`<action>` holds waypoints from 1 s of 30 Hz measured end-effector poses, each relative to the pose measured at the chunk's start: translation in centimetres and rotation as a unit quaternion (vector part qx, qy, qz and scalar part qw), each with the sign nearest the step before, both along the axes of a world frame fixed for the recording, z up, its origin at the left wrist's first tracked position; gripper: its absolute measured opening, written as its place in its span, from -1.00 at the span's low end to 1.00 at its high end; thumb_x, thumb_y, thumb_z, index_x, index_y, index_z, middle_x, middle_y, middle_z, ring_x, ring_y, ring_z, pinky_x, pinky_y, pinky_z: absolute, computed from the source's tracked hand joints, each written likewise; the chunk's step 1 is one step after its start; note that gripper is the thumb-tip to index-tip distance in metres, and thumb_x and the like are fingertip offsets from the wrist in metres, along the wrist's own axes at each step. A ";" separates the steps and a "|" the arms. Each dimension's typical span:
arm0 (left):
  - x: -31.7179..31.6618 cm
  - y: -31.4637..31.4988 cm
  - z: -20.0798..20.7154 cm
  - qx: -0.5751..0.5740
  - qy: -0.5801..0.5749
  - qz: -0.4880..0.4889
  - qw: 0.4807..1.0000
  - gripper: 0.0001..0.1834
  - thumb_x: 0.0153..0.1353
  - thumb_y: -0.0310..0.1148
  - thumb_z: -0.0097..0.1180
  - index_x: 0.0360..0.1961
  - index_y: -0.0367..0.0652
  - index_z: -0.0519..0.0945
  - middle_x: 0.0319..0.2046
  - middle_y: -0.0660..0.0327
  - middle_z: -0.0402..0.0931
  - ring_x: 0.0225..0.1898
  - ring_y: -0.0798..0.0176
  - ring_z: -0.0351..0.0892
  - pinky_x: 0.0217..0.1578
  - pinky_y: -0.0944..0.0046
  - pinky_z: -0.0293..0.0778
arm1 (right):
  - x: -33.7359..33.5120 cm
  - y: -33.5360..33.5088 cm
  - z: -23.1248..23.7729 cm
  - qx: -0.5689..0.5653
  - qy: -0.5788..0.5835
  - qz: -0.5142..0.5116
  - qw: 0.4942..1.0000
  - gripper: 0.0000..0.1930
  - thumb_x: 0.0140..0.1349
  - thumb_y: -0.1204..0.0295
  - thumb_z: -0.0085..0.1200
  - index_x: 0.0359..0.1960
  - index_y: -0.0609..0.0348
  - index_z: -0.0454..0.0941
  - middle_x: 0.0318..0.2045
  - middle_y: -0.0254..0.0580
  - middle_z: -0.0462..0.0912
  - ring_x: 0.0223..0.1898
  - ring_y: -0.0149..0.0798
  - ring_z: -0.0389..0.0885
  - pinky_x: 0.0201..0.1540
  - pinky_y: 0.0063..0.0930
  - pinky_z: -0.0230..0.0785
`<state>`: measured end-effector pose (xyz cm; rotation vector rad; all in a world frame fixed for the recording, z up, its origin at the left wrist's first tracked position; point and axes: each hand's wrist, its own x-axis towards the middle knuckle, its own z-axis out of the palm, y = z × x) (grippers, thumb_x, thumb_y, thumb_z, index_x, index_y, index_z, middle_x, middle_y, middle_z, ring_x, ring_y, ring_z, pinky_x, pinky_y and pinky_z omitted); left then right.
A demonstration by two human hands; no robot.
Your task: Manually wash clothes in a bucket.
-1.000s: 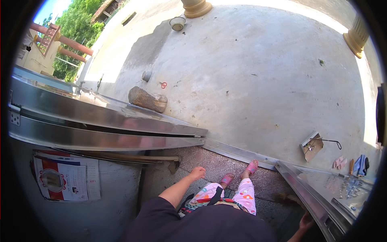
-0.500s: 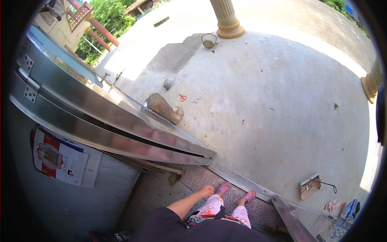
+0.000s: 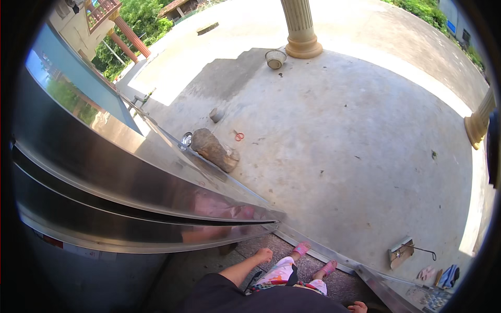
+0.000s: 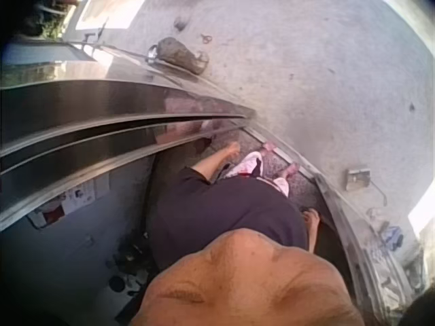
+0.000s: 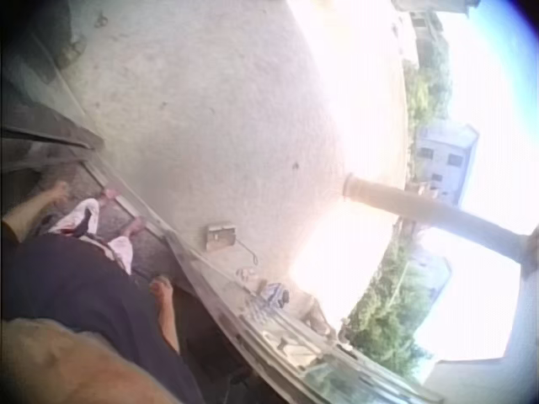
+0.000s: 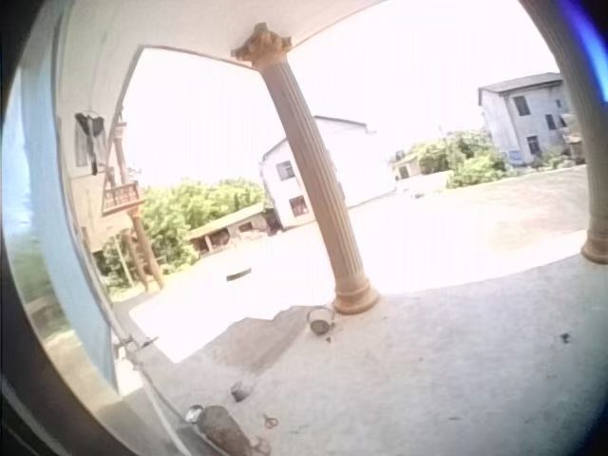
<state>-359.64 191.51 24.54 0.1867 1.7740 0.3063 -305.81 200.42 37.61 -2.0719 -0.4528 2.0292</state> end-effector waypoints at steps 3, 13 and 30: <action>-2.9 0.2 0.5 0.023 -0.006 0.052 0.998 -0.79 0.10 -0.33 -0.04 -0.23 -0.10 0.49 -0.44 0.25 0.55 -0.55 0.38 0.54 -0.77 0.44 0.22 | -2.0 -1.7 -0.8 -0.031 -0.033 0.035 0.998 -0.59 0.03 0.48 -0.01 0.00 0.13 0.34 -0.33 0.00 0.57 -0.39 -0.07 0.57 -0.39 -0.23 0.44; -4.5 -0.2 -1.2 -0.019 -0.048 -0.062 0.997 -0.78 0.03 -0.33 -0.01 -0.26 -0.08 0.51 -0.49 0.25 0.56 -0.56 0.39 0.55 -0.71 0.41 0.32 | -6.0 -6.4 1.1 -0.033 -0.054 0.035 0.997 -0.58 0.05 0.44 0.03 0.01 0.10 0.33 -0.26 0.05 0.55 -0.29 -0.04 0.56 -0.31 -0.16 0.44; -0.4 9.1 -1.5 0.032 -0.076 -0.283 0.956 -0.82 0.05 -0.43 -0.07 -0.32 -0.22 0.51 -0.49 0.12 0.53 -0.58 0.23 0.55 -0.72 0.31 0.36 | -3.8 -39.2 -3.6 0.001 -0.073 -0.297 0.952 -0.59 0.09 0.58 -0.14 0.03 0.32 0.19 -0.31 0.12 0.55 -0.37 0.00 0.62 -0.38 -0.16 0.51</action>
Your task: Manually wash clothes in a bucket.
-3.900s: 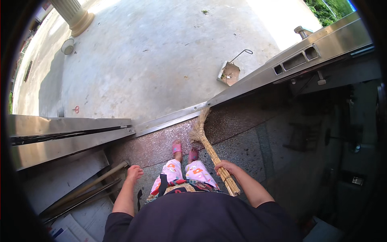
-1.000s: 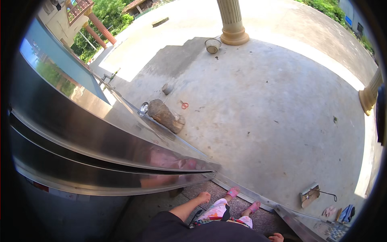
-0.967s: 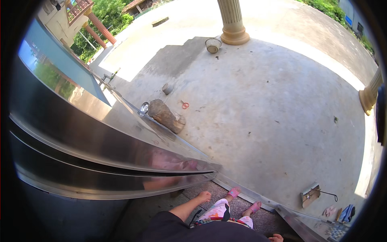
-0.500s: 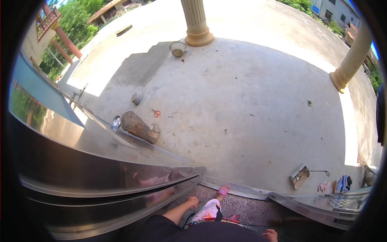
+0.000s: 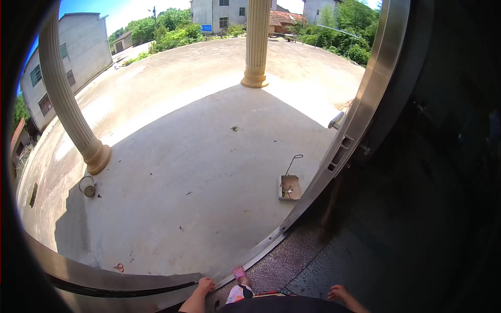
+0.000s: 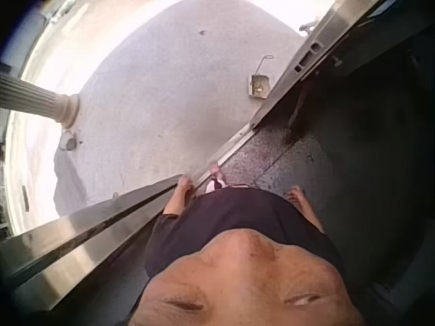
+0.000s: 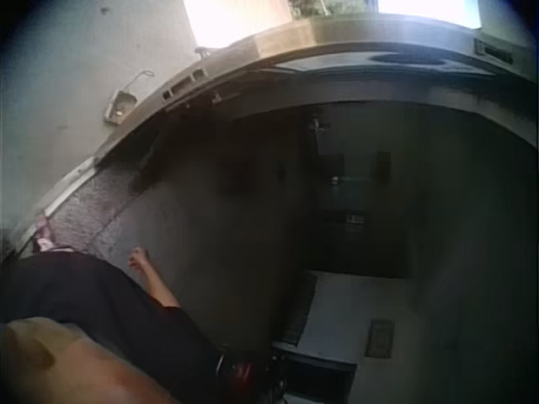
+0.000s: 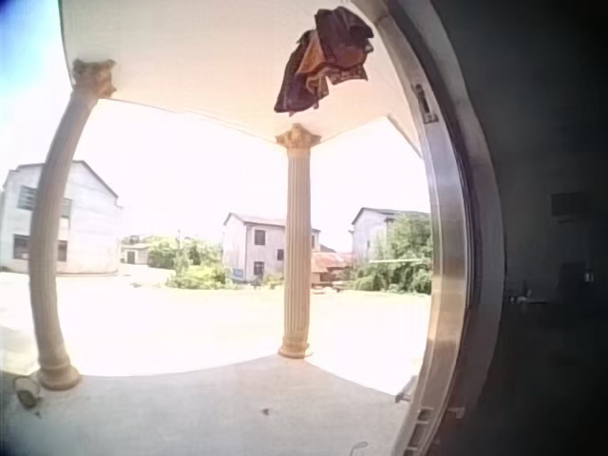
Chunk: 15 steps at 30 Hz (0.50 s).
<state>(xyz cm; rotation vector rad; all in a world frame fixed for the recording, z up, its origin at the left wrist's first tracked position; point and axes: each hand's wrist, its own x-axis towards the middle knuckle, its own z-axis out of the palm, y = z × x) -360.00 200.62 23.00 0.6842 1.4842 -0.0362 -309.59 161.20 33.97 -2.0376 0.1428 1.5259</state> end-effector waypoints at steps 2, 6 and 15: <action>3.7 -0.7 0.7 -0.005 -0.079 0.006 0.997 -0.81 0.05 -0.43 -0.07 -0.29 -0.21 0.50 -0.47 0.13 0.53 -0.58 0.24 0.55 -0.71 0.30 0.35 | 0.2 -7.4 -1.3 -0.012 0.004 -0.061 0.998 -0.60 0.10 0.57 -0.14 0.02 0.31 0.20 -0.30 0.15 0.54 -0.35 0.01 0.61 -0.38 -0.14 0.51; 14.9 -3.3 5.6 0.051 0.023 -0.196 0.979 -0.72 0.08 -0.41 -0.11 -0.14 -0.16 0.43 -0.38 0.14 0.53 -0.48 0.22 0.58 -0.58 0.24 0.38 | -3.7 -20.9 -2.3 0.032 0.014 -0.231 0.972 -0.64 0.15 0.49 -0.13 0.01 0.24 0.22 -0.33 0.16 0.52 -0.37 0.04 0.60 -0.37 -0.08 0.49; 37.7 -15.8 3.4 0.017 0.007 -0.449 0.893 -0.72 0.17 -0.29 -0.13 -0.13 -0.18 0.39 -0.35 0.10 0.55 -0.38 0.10 0.60 -0.42 0.07 0.41 | -9.0 -36.6 -1.8 -0.057 -0.106 -0.241 0.963 -0.64 0.16 0.15 -0.06 -0.11 0.09 0.40 -0.35 -0.04 0.52 -0.34 -0.12 0.53 -0.35 -0.23 0.45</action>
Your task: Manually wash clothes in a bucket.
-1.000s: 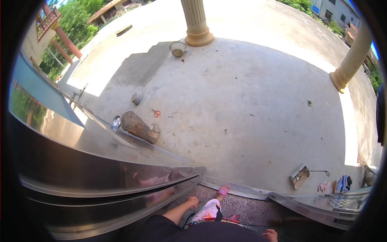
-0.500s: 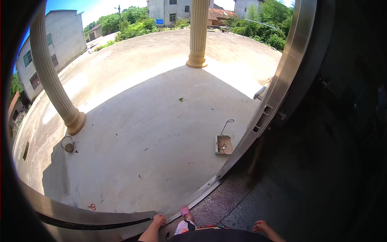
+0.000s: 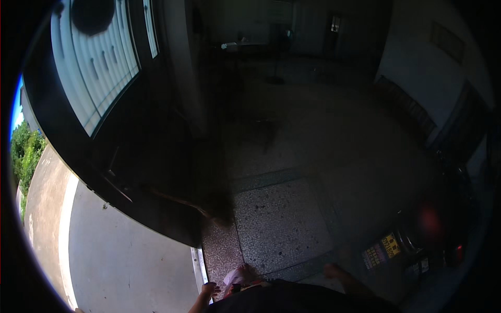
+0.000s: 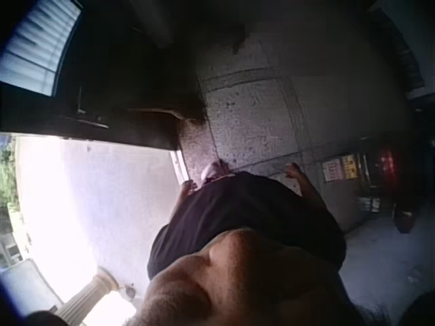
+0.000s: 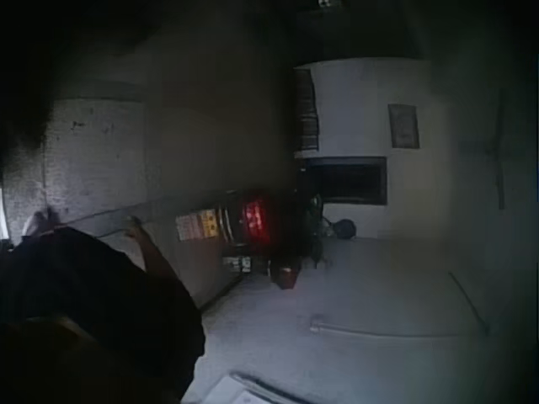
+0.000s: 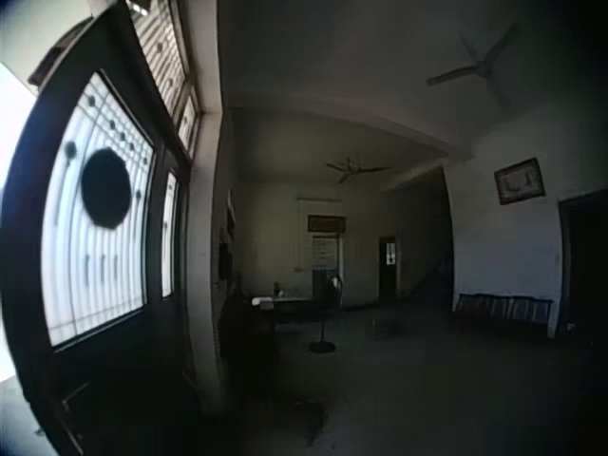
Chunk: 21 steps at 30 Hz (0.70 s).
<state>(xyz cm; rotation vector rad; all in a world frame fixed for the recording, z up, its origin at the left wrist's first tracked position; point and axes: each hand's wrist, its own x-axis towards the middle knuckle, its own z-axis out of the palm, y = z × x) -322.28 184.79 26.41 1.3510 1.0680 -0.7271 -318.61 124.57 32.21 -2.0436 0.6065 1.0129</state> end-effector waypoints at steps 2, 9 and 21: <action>4.6 -1.9 -2.3 0.014 0.023 -0.126 0.992 -0.69 0.21 -0.22 -0.20 -0.10 -0.14 0.38 -0.32 0.16 0.56 -0.34 0.10 0.60 -0.39 0.06 0.40 | 0.0 -1.0 -0.9 0.030 0.013 -0.058 0.998 -0.66 0.16 0.20 -0.04 -0.09 0.09 0.40 -0.33 -0.04 0.53 -0.33 -0.12 0.55 -0.36 -0.23 0.46; 19.8 -3.6 -5.0 0.011 -0.168 -0.199 0.966 -0.64 0.02 -0.01 0.04 -0.17 0.16 0.37 -0.34 0.28 0.51 -0.36 0.14 0.56 -0.45 -0.07 0.32 | 10.6 -5.8 -2.6 0.120 0.024 -0.195 0.973 -0.69 0.15 0.36 -0.01 -0.06 0.10 0.40 -0.30 -0.04 0.57 -0.30 -0.13 0.59 -0.39 -0.23 0.47; 61.6 -33.0 -2.4 0.035 0.032 -0.402 0.915 -0.78 0.18 -0.26 -0.20 -0.24 -0.09 0.43 -0.35 0.18 0.54 -0.43 0.18 0.58 -0.54 0.13 0.42 | 16.3 -27.4 -7.7 0.063 -0.089 -0.138 0.984 -0.77 0.12 0.38 -0.04 -0.19 0.14 0.43 -0.35 -0.04 0.58 -0.42 -0.12 0.61 -0.48 -0.25 0.47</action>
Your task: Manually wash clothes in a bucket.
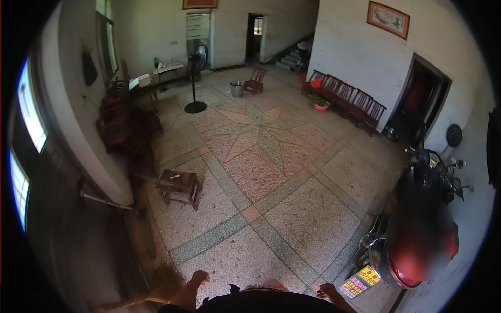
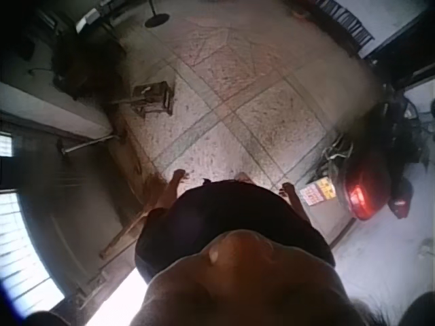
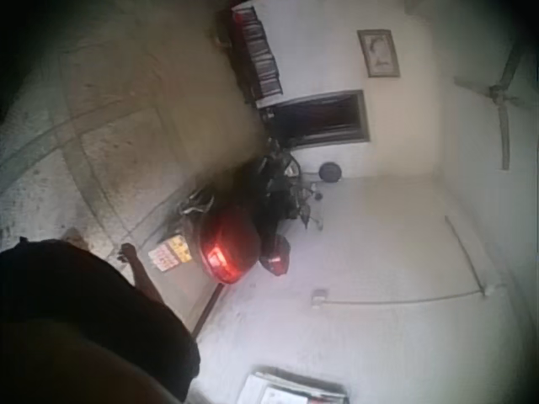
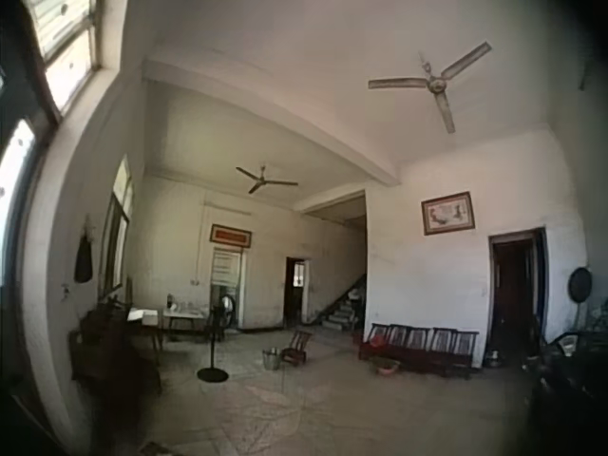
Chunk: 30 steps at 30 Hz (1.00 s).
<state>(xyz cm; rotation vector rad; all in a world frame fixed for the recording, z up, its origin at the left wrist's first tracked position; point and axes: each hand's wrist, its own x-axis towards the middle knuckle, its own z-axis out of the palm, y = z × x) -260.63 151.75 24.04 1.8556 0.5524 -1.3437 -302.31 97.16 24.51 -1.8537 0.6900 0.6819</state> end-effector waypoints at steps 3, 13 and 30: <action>9.9 -9.0 3.6 -0.091 -0.100 -0.040 0.990 -0.76 0.16 -0.24 -0.07 -0.19 -0.09 0.43 -0.34 0.13 0.55 -0.41 0.12 0.57 -0.49 0.12 0.42 | 6.6 1.0 -1.8 0.007 0.044 -0.089 0.995 -0.80 0.13 0.37 -0.07 -0.24 0.14 0.45 -0.39 -0.04 0.58 -0.44 -0.13 0.61 -0.51 -0.26 0.47; 28.6 -24.4 4.7 -0.107 -0.063 -0.030 0.992 -0.81 0.14 -0.28 -0.11 -0.29 -0.10 0.46 -0.46 0.16 0.55 -0.54 0.18 0.55 -0.61 0.13 0.37 | 23.6 -15.6 1.2 0.030 0.185 -0.317 0.930 -0.79 0.15 0.34 -0.17 -0.41 0.15 0.50 -0.54 -0.06 0.58 -0.53 -0.17 0.61 -0.61 -0.28 0.46; 58.2 -32.9 -2.0 -0.084 -0.011 0.045 0.995 -0.73 0.15 -0.23 -0.18 -0.22 -0.17 0.39 -0.32 0.10 0.48 -0.35 0.12 0.51 -0.41 0.07 0.41 | 80.1 -38.9 4.4 0.081 -0.021 -0.102 0.991 -0.74 0.04 0.44 -0.03 -0.18 0.15 0.43 -0.38 -0.08 0.59 -0.51 -0.15 0.61 -0.57 -0.34 0.45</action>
